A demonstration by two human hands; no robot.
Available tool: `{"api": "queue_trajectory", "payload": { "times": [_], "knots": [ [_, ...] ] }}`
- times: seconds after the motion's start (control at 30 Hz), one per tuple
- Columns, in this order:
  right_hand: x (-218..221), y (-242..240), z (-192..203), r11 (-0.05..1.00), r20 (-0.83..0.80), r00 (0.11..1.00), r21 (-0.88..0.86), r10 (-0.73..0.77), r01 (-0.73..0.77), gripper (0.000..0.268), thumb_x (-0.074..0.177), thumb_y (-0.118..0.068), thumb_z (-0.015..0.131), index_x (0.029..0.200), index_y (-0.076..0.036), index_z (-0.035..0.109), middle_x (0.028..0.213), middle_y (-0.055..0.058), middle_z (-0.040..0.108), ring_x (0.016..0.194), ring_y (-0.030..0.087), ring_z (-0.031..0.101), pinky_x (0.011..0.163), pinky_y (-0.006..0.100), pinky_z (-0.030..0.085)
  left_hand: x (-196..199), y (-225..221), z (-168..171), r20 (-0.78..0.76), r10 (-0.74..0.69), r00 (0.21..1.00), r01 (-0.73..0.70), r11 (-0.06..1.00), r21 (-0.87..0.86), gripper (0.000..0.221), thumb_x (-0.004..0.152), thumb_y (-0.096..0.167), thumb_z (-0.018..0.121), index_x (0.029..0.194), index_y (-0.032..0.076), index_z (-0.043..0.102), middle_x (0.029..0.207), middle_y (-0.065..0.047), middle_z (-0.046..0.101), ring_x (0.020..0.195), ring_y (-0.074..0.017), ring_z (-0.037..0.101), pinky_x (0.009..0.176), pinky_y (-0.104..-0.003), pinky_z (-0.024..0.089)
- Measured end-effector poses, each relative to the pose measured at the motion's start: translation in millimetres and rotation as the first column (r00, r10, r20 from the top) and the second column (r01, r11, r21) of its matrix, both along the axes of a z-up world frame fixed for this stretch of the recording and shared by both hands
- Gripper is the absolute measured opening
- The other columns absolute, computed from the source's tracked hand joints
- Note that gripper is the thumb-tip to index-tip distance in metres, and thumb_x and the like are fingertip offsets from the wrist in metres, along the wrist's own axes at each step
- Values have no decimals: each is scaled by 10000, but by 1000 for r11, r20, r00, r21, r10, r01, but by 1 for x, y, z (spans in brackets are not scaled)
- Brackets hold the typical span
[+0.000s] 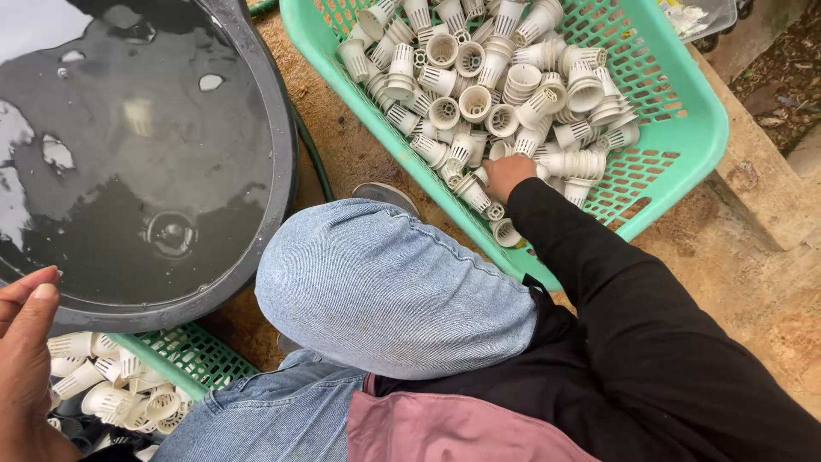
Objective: The person is washing hydroponic net pots in a basin of water and sorting them into different colored baskets.
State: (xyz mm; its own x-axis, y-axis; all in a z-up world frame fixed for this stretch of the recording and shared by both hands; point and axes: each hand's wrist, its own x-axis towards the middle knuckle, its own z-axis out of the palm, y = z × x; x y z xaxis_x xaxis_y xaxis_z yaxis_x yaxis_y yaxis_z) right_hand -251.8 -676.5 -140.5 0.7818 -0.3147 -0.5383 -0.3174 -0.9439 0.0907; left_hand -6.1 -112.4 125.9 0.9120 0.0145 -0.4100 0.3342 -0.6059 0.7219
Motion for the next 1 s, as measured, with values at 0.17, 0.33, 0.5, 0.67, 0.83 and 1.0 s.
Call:
{"api": "queue_trajectory", "payload": {
  "times": [0.17, 0.33, 0.5, 0.67, 0.83, 1.0],
  "knots": [
    [-21, -16, -34, 986, 37, 986, -61, 160, -158, 184, 885, -191, 618, 1034, -154, 719, 806, 83, 742, 764, 304, 722, 666, 443, 545, -4, 7, -3, 30, 0, 1000, -1, 1000, 22, 280, 1045, 240, 580, 1293, 121, 630, 1244, -46, 624, 1119, -137, 589, 931, -340, 485],
    [-27, -7, -42, 970, 137, 965, -132, 223, -205, 104, 939, -182, 587, 952, -124, 673, 698, 77, 716, 646, 302, 714, 558, 462, 529, 7, 51, -40, 58, -97, 994, 101, 993, -65, 263, 1159, 231, 586, 1366, 74, 624, 1324, -110, 625, 1151, -175, 619, 975, -360, 509],
    [-33, -8, -39, 983, 202, 963, -66, 180, -170, 84, 937, -172, 598, 950, -121, 663, 687, 83, 705, 638, 296, 711, 569, 451, 521, 11, 64, -56, 20, -53, 998, 54, 994, -92, 239, 1165, 199, 608, 1357, 61, 649, 1237, -90, 665, 1079, -169, 610, 916, -325, 504],
    [-23, -9, 4, 966, 253, 937, 29, 242, -257, 152, 781, -221, 698, 894, -124, 669, 826, 77, 704, 819, 286, 699, 660, 443, 544, 13, 63, -61, 73, -94, 993, 102, 988, -112, 220, 1147, 175, 622, 1327, 54, 657, 1235, -49, 672, 1118, -131, 606, 985, -292, 486],
    [-34, -10, 1, 940, 339, 885, 1, 320, -341, 84, 765, -172, 711, 834, -147, 670, 905, 34, 677, 948, 263, 649, 711, 424, 548, 4, 19, -21, -6, 55, 998, -55, 996, -72, 260, 1039, 214, 637, 1277, 114, 669, 1089, -21, 650, 940, -112, 563, 839, -303, 458],
    [-36, -6, -23, 970, 365, 899, -86, 242, -226, 122, 885, -129, 702, 1003, -134, 672, 926, 30, 679, 985, 258, 648, 806, 409, 551, -3, -4, -1, -79, 156, 985, -162, 983, -84, 255, 1020, 236, 635, 1250, 131, 662, 1103, -20, 662, 937, -113, 604, 792, -306, 500]
  ]
}}
